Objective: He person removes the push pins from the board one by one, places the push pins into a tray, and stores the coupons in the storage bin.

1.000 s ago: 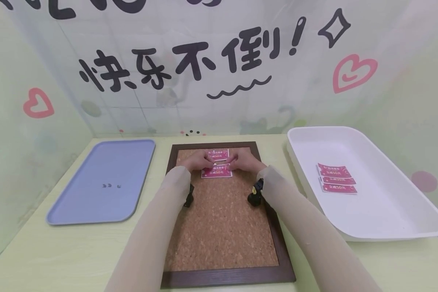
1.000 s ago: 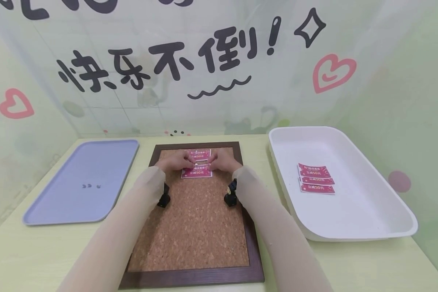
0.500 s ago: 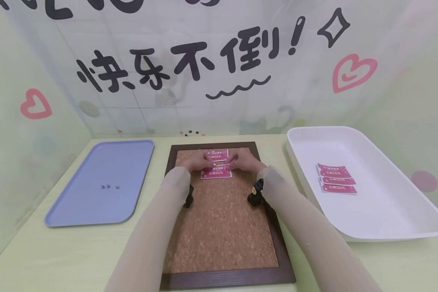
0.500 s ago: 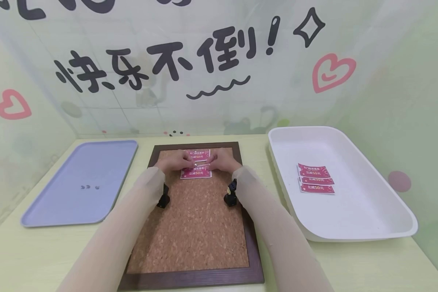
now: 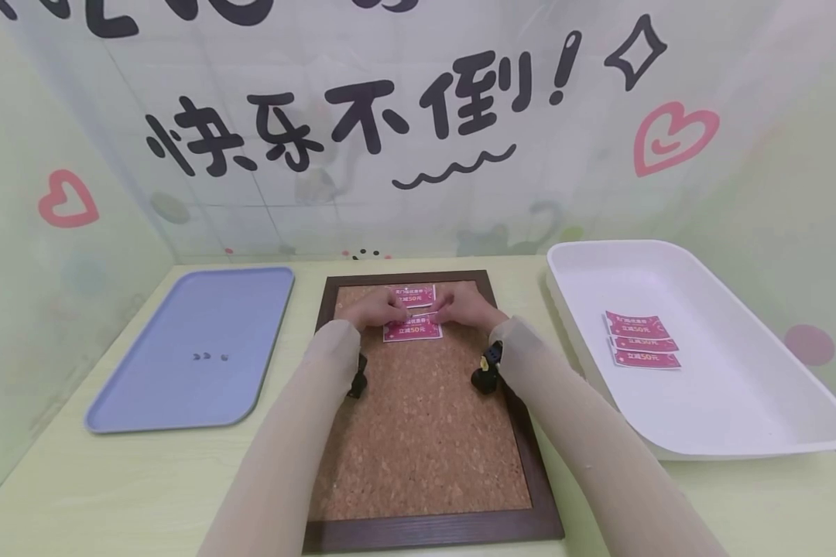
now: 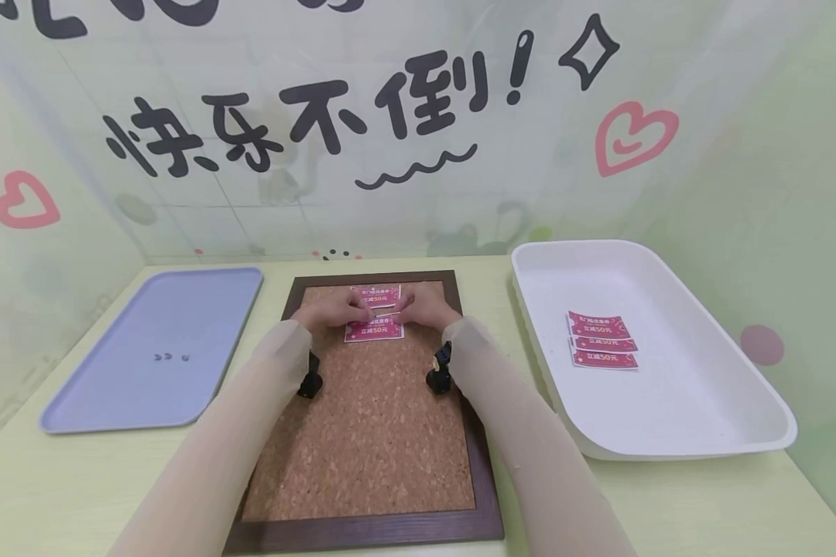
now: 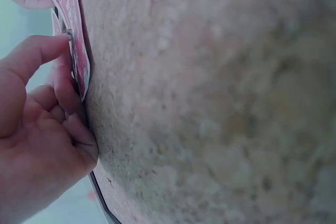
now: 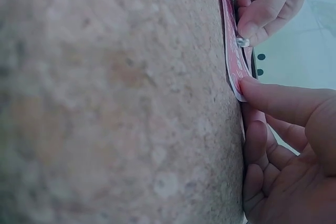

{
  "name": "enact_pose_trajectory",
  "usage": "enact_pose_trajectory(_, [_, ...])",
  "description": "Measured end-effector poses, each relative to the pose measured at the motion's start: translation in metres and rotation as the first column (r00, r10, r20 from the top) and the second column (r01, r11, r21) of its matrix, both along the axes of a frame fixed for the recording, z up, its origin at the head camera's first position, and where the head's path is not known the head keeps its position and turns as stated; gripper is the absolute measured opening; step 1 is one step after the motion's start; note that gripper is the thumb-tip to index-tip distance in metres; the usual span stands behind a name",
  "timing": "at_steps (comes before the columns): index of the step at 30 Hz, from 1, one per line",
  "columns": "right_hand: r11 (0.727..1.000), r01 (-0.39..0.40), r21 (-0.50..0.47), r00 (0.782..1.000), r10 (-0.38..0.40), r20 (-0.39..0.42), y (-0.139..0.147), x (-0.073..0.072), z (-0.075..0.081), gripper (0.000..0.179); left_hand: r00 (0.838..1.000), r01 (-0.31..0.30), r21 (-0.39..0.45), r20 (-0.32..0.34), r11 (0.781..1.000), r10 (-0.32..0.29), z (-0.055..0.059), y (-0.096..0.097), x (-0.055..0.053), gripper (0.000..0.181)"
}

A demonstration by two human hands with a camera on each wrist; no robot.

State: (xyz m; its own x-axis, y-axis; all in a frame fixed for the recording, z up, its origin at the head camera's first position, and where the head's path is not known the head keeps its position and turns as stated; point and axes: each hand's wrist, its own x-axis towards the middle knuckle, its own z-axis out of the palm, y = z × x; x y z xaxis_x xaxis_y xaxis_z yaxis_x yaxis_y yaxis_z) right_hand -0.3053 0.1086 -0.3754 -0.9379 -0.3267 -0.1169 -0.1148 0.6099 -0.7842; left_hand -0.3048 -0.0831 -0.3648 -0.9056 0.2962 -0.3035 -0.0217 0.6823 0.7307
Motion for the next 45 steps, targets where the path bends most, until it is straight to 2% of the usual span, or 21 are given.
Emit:
enact_pose_trajectory(10, [1.0,0.006,0.004,1.0,-0.006,-0.011,-0.001,0.002,0.0,0.014,0.995,0.101,0.037,-0.011,0.994,-0.101,0.0,-0.006,-0.001,0.02])
enact_pose_trajectory(13, [1.0,0.005,0.003,1.0,-0.005,-0.015,-0.001,0.002,0.001,0.015,0.994,0.11,0.039,-0.003,0.993,-0.11,0.002,-0.008,0.0,0.02])
enact_pose_trajectory(21, [0.999,0.0,-0.038,1.0,0.0,0.002,0.003,0.004,0.004,0.017,0.995,0.089,0.054,0.051,0.995,-0.091,0.005,-0.012,-0.001,0.027])
enact_pose_trajectory(26, [0.999,-0.016,-0.034,1.0,0.016,0.009,0.005,0.004,0.009,0.019,0.993,0.114,0.04,0.016,0.993,-0.115,0.012,-0.014,0.002,0.027])
enact_pose_trajectory(31, [1.0,-0.009,-0.026,1.0,0.009,-0.001,0.005,0.002,0.017,0.018,0.994,0.109,0.073,-0.012,0.991,-0.109,0.02,-0.016,0.004,0.023])
enact_pose_trajectory(36, [0.999,-0.013,-0.031,1.0,0.012,-0.022,0.004,0.004,0.027,0.016,0.99,0.128,0.049,-0.066,0.991,-0.125,0.029,-0.019,0.006,0.025])
enact_pose_trajectory(41, [0.997,-0.057,-0.059,0.997,0.053,-0.055,0.005,0.006,0.039,0.017,0.981,0.165,0.065,-0.117,0.984,-0.157,0.04,-0.021,0.008,0.027])
enact_pose_trajectory(45, [0.992,-0.103,-0.068,0.988,0.095,-0.119,0.006,0.008,0.048,0.016,0.978,0.173,0.081,-0.136,0.982,-0.161,0.046,-0.022,0.009,0.026])
